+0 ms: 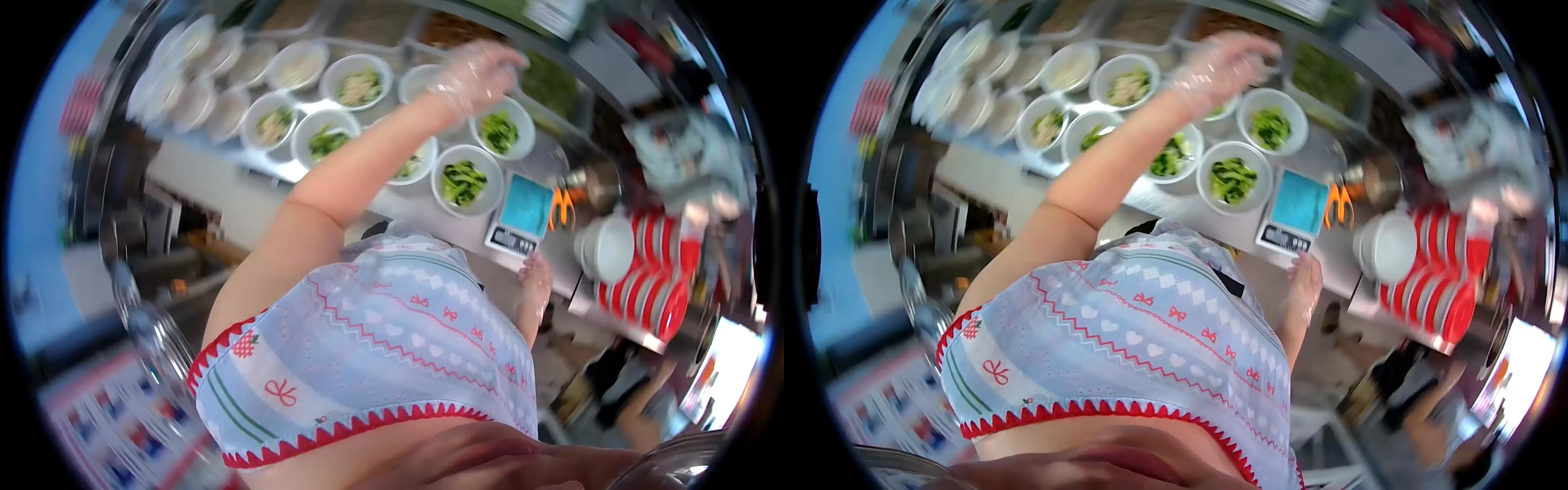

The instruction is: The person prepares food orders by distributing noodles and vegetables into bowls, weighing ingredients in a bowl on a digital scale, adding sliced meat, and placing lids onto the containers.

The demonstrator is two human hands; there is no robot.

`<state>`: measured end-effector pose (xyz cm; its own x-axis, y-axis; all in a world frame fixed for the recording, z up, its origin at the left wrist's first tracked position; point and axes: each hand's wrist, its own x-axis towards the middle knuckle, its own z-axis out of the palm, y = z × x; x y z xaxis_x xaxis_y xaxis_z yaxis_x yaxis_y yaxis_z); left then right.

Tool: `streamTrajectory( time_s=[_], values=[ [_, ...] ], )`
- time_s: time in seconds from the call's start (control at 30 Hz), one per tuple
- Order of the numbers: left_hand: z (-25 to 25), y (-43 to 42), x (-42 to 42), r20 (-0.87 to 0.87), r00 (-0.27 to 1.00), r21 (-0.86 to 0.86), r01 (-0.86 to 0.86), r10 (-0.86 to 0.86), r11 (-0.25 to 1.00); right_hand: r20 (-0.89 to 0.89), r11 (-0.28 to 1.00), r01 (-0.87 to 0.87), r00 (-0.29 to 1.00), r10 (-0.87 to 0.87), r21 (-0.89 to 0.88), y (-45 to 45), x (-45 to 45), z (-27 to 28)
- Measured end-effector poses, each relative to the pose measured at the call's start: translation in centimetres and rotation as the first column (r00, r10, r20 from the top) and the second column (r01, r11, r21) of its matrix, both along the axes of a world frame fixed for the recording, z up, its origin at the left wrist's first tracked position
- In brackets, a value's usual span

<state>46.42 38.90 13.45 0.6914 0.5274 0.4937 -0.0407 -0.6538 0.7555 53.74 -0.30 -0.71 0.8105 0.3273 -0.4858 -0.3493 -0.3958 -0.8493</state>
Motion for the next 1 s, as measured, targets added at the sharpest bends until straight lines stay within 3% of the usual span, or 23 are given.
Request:
streamTrajectory(
  time_s=[0.03,0.1,0.17,0.23,0.3,0.33,0.47,0.5,0.57,0.63,0.7,0.73,0.77,0.87,0.93,0.97,1.0],
  values=[
    [-1.6,-0.7,-1.3,0.02,0.997,0.109,-0.082,0.08,0.991,0.09,0.998,-0.056,0.994,0.055,0.009,0.8,0.4,0.8],
    [-2.8,-2.6,-6.0,-0.186,0.969,-0.103,-0.181,0.16,0.978,0.008,0.983,-0.183,0.983,0.183,-0.032,1.9,4.1,-0.2],
    [-3.6,-4.1,-10.7,-0.315,0.929,-0.444,-0.325,0.194,0.835,0.035,0.948,-0.317,0.948,0.316,0.01,3.6,7.2,0.2],
    [-6.0,-5.4,-16.0,-0.382,0.85,-0.469,-0.517,0.363,0.716,0.122,0.885,-0.465,0.878,0.463,-0.016,5.8,10.0,0.3],
    [-9.0,-6.0,-21.0,-0.4,0.735,-0.399,-0.677,0.547,0.618,0.058,0.902,-0.431,0.902,0.428,0.036,9.5,11.2,1.0],
    [-10.3,-6.3,-23.5,-0.368,0.72,-0.471,-0.69,0.589,0.55,0.058,0.895,-0.444,0.895,0.442,0.034,11.2,10.6,2.1],
    [-12.2,-6.4,-30.2,-0.423,0.587,-0.646,-0.729,0.69,0.225,-0.089,0.838,-0.482,0.852,0.516,0.255,18.1,5.6,4.3],
    [-12.2,-5.6,-31.1,-0.417,0.59,-0.65,-0.726,0.691,0.227,-0.082,0.837,-0.483,0.852,0.517,0.255,19.6,3.7,4.5],
    [-12.7,-3.2,-32.9,-0.522,0.531,-0.57,-0.799,0.667,0.19,-0.242,0.794,-0.492,0.772,0.588,0.358,22.4,-0.5,4.3],
    [-13.6,0.9,-33.7,-0.421,0.589,-0.643,-0.73,0.689,0.231,-0.256,0.784,-0.492,0.758,0.6,0.379,24.6,-4.2,2.9],
    [-14.0,7.3,-34.3,-0.684,0.469,-0.312,-0.88,0.559,0.357,-0.267,0.781,-0.478,0.755,0.6,0.403,26.9,-8.0,2.5],
    [-13.5,10.1,-34.1,-0.717,0.479,-0.284,-0.864,0.506,0.416,-0.326,0.797,-0.452,0.742,0.585,0.4,28.1,-9.8,2.7],
    [-12.6,12.4,-34.0,-0.697,0.446,-0.147,-0.855,0.561,0.497,-0.384,0.813,-0.426,0.727,0.568,0.397,29.3,-11.4,2.8],
    [-14.5,22.0,-34.2,-0.723,0.464,0.007,-0.735,0.511,0.678,-0.394,0.817,-0.391,0.732,0.555,0.425,32.3,-15.4,3.0],
    [-19.3,29.4,-34.2,-0.909,0.26,0.142,-0.542,0.326,0.828,-0.36,0.839,-0.334,0.789,0.498,0.429,33.7,-17.2,3.2],
    [-20.0,31.1,-33.7,-0.88,0.29,0.129,-0.615,0.375,0.778,-0.326,0.832,-0.345,0.801,0.502,0.434,33.9,-17.9,3.2],
    [-21.0,33.4,-33.7,-0.937,0.078,0.34,-0.023,0.341,0.94,-0.298,0.829,-0.355,0.812,0.503,0.433,33.8,-18.0,3.5]
  ],
)
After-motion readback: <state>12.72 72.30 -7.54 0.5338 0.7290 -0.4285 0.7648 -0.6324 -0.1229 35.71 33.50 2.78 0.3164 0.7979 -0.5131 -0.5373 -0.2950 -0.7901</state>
